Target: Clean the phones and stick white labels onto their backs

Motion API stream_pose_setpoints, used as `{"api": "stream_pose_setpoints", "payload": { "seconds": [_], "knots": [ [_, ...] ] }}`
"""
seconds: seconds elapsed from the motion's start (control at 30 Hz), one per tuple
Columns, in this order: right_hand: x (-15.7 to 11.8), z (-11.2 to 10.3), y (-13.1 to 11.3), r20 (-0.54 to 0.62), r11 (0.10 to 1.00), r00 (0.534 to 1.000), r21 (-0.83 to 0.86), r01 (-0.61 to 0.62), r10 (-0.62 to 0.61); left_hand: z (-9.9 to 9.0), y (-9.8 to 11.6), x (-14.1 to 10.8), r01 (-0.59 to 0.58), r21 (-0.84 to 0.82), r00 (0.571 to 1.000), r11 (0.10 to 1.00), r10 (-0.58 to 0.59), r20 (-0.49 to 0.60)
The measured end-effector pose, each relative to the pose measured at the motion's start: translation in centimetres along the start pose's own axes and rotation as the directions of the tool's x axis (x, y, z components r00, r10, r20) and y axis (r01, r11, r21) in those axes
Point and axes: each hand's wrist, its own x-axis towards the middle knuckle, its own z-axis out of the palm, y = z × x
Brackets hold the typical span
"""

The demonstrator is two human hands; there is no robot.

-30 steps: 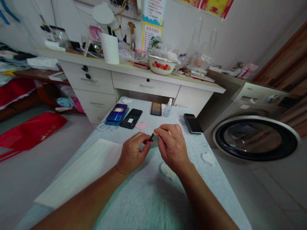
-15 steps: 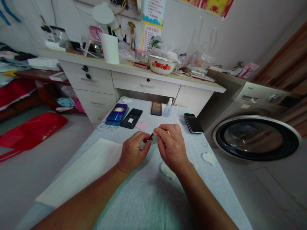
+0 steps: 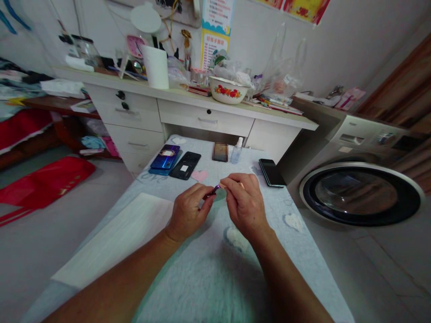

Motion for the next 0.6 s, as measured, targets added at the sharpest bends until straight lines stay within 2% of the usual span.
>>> {"api": "stream_pose_setpoints", "payload": {
  "seconds": [0.37,0.6],
  "knots": [
    [-0.3,-1.1,1.8,-0.079,0.994,0.993,-0.065,-0.093,0.088,0.0,0.1,0.0,-0.014,0.027,1.0,1.0,0.014,-0.007],
    [-0.5,-0.8,1.4,-0.107,0.992,0.99,-0.076,-0.097,0.089,-0.1,0.2,0.0,-0.022,0.038,1.0,0.999,0.023,-0.021]
  ]
}}
